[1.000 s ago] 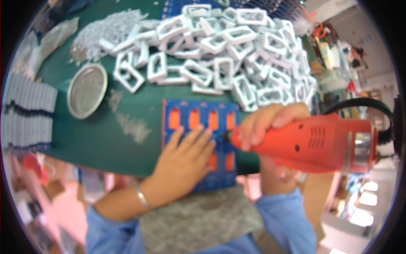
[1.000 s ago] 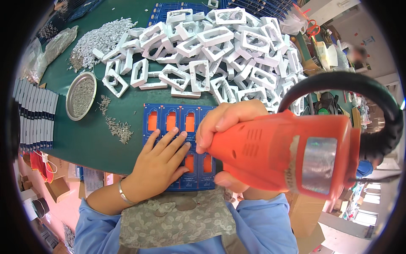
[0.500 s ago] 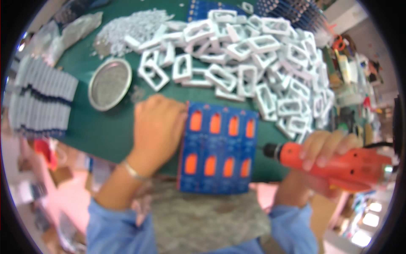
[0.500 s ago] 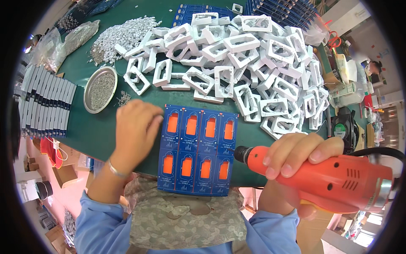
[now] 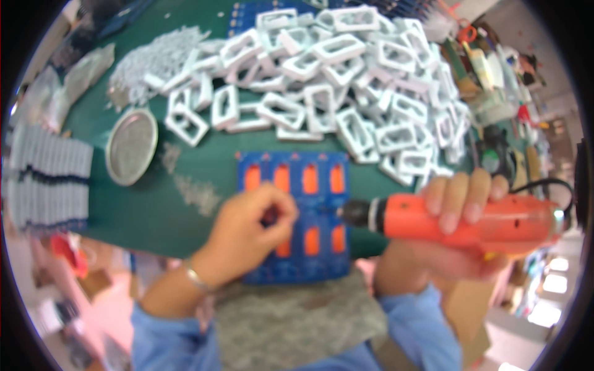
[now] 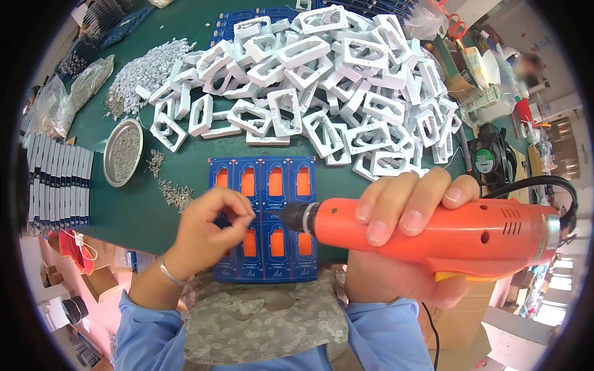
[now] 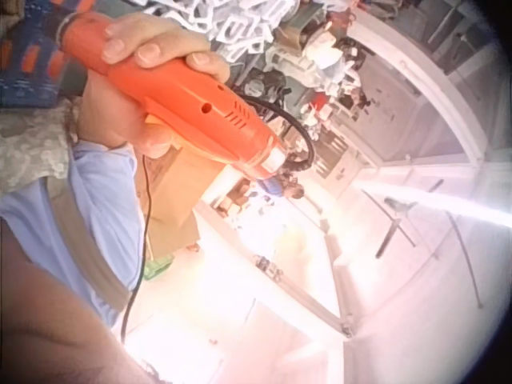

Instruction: Assembling components into an LED panel using an electric screwdriver.

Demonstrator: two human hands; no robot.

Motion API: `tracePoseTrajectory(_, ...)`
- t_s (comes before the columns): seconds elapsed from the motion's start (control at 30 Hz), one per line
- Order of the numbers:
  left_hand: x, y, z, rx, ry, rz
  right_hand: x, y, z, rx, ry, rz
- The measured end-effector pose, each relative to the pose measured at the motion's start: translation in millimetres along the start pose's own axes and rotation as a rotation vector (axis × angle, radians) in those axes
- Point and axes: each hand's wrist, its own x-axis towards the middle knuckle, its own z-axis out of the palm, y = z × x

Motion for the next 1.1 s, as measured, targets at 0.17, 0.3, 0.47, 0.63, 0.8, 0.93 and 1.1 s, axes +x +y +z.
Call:
tracePoseTrajectory(0.17, 1, 7, 12, 0.206, 0.026, 0.209, -4, -1, 1, -0.012, -0.046, 0.042)
tracePoseTrajectory(0.3, 1, 0, 11, 0.343, 0.039, 0.401, -8, -1, 3, -0.006, -0.066, 0.064)
tracePoseTrajectory(0.47, 3, -2, 12, 0.359, 0.04, 0.488, -7, -6, 8, -0.023, -0.068, 0.112)
tracePoseTrajectory(0.63, 9, -2, 13, 0.346, 0.016, 0.451, -4, -6, 7, -0.048, -0.081, 0.135)
tracePoseTrajectory(0.8, 31, 12, 22, 0.452, -0.113, 0.383, 8, -8, -3, -0.108, -0.194, 0.198)
tracePoseTrajectory(0.93, 36, 3, 29, 0.366, -0.169, 0.338, 7, 0, -4, -0.144, -0.183, 0.263)
tracePoseTrajectory(1.1, 33, -5, 32, 0.449, -0.157, 0.358, 9, -3, -15, -0.236, -0.333, 0.347)
